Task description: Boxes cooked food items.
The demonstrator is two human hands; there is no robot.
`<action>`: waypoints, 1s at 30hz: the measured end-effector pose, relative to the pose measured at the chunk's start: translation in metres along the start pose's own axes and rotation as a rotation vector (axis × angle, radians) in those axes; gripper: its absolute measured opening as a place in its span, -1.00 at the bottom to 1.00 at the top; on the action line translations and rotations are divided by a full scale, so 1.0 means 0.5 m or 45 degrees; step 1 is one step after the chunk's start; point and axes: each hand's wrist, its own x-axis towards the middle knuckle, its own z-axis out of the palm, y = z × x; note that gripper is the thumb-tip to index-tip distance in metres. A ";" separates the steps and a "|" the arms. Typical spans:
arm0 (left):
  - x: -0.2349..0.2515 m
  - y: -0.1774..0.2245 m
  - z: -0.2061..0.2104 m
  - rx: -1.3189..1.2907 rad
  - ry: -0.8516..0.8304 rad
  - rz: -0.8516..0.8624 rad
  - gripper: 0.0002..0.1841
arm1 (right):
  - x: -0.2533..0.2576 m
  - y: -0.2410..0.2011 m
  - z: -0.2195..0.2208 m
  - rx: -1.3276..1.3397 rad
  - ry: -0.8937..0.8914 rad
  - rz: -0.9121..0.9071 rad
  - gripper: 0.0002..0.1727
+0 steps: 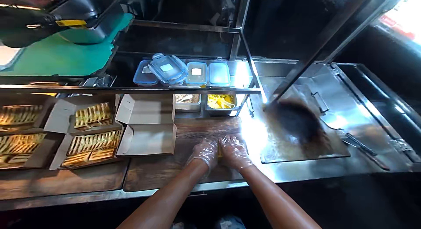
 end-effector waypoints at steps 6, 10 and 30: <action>-0.019 -0.062 -0.038 -0.314 0.122 0.207 -0.19 | -0.031 0.033 -0.058 0.281 -0.007 -0.091 -0.06; -0.047 -0.106 -0.059 -0.597 0.283 0.357 -0.13 | -0.062 0.014 -0.120 0.560 0.011 -0.135 -0.09; -0.073 -0.651 -0.039 -0.125 0.247 0.256 -0.57 | 0.167 -0.504 0.010 0.080 0.227 -0.200 -0.50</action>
